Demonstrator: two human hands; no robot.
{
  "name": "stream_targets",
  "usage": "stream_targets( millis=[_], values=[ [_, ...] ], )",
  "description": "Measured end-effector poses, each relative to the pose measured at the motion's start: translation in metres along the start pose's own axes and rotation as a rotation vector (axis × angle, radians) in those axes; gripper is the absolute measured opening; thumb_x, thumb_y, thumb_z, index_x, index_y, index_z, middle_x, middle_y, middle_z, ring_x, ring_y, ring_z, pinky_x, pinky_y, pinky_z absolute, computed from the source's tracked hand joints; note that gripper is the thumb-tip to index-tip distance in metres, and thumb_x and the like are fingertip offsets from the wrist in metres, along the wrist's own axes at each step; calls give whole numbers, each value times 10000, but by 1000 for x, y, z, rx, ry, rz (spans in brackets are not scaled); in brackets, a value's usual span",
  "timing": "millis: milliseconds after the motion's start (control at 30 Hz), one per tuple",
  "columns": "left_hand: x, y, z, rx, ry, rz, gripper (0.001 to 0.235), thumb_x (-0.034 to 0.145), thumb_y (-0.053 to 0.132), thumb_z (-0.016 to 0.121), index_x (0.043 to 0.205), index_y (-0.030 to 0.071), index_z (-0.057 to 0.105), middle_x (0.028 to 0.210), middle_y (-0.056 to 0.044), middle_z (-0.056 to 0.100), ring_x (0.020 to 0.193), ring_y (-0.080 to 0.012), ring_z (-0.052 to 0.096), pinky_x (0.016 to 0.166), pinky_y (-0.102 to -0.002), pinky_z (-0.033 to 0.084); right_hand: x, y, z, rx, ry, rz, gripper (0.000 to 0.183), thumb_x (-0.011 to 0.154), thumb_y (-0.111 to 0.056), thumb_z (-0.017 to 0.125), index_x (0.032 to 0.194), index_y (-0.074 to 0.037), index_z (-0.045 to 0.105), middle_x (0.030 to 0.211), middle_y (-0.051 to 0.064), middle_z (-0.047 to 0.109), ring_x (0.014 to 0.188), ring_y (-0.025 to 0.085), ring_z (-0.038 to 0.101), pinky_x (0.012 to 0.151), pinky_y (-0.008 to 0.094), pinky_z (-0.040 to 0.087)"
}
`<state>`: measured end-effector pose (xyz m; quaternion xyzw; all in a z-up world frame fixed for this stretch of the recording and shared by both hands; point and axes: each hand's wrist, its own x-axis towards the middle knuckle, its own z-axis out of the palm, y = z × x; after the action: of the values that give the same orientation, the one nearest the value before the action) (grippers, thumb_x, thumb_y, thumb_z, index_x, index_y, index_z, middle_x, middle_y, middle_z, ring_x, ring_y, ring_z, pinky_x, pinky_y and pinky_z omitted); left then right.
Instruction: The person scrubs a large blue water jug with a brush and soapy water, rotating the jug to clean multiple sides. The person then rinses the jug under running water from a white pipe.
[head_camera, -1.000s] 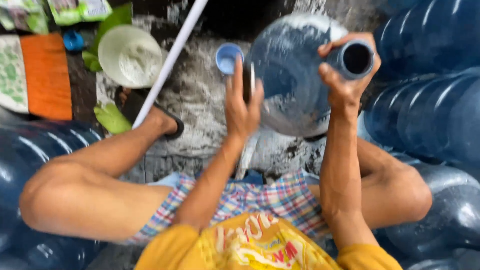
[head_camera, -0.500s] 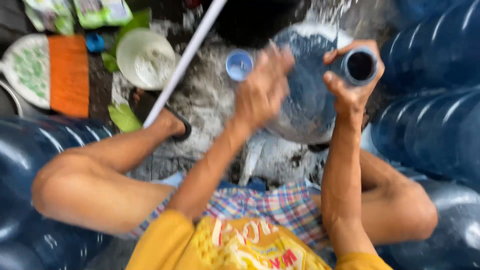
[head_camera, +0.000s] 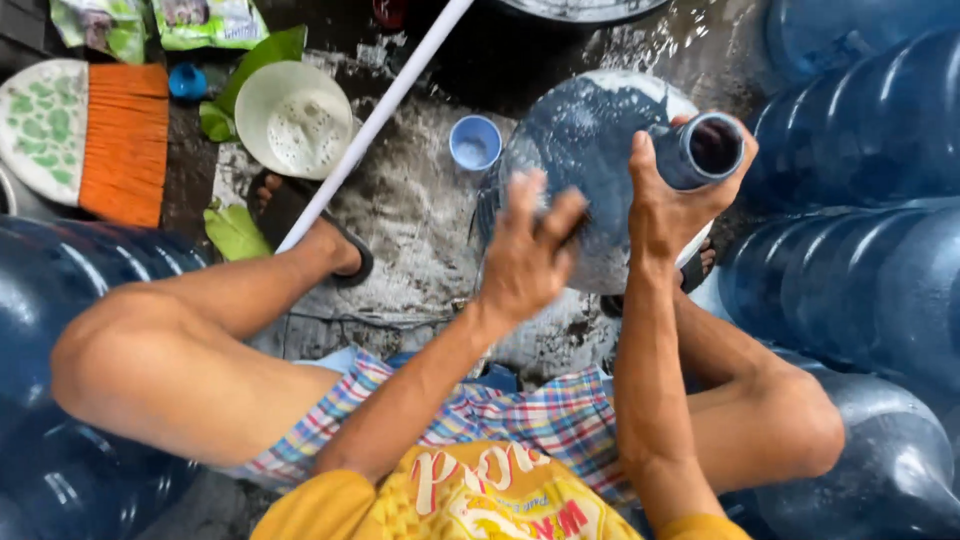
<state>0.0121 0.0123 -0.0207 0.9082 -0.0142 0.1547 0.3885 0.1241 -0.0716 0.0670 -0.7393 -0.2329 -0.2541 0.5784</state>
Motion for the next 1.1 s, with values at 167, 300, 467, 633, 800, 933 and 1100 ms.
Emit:
stream_targets(
  millis=[167,300,467,633,800,933,1100],
  values=[
    [11,-4,-4,-285,351,-140,506,1030,199,386,1486,89,197,1481,-197,360,1347,-385,410,1142,-417,346,10,8,-6,-10,94,28,221,773,49,659,854,-48,477,788,32,386,706,156,402,640,290,404],
    [-27,12,29,-452,215,-162,583,960,197,530,1479,232,267,1532,-238,97,1289,-531,299,809,-580,501,11,57,-44,195,-133,59,351,668,80,757,919,77,513,731,208,560,718,271,632,719,356,497],
    [78,-72,17,-626,237,-487,598,881,415,656,1404,415,366,1237,-135,614,1157,-352,583,1014,-445,438,10,57,-44,330,-245,34,417,676,-8,811,921,95,489,737,246,579,751,279,636,714,344,464],
    [-12,10,25,-274,273,-92,564,945,301,513,1464,230,306,1445,-197,330,1327,-457,305,1073,-576,274,18,66,-44,341,-223,61,402,658,-17,793,904,102,499,739,234,583,762,309,654,745,375,496],
    [59,-45,21,-56,295,55,483,952,299,541,1410,203,422,1398,-174,460,1301,-343,462,1139,-437,324,15,72,-49,372,-298,53,437,675,-25,803,928,115,475,760,252,570,813,344,656,750,392,490],
    [50,-8,8,-52,180,-78,565,940,370,496,1461,395,277,1456,-119,400,1281,-427,464,950,-539,466,15,70,-51,381,-281,67,455,651,-14,820,927,126,486,765,258,568,780,338,647,764,405,498],
    [41,-16,17,106,100,16,633,883,321,524,1460,420,283,1539,-93,313,1354,-477,379,955,-667,409,15,61,-45,332,-287,98,460,679,-75,828,921,110,484,739,235,562,815,348,663,733,393,504]
  ],
)
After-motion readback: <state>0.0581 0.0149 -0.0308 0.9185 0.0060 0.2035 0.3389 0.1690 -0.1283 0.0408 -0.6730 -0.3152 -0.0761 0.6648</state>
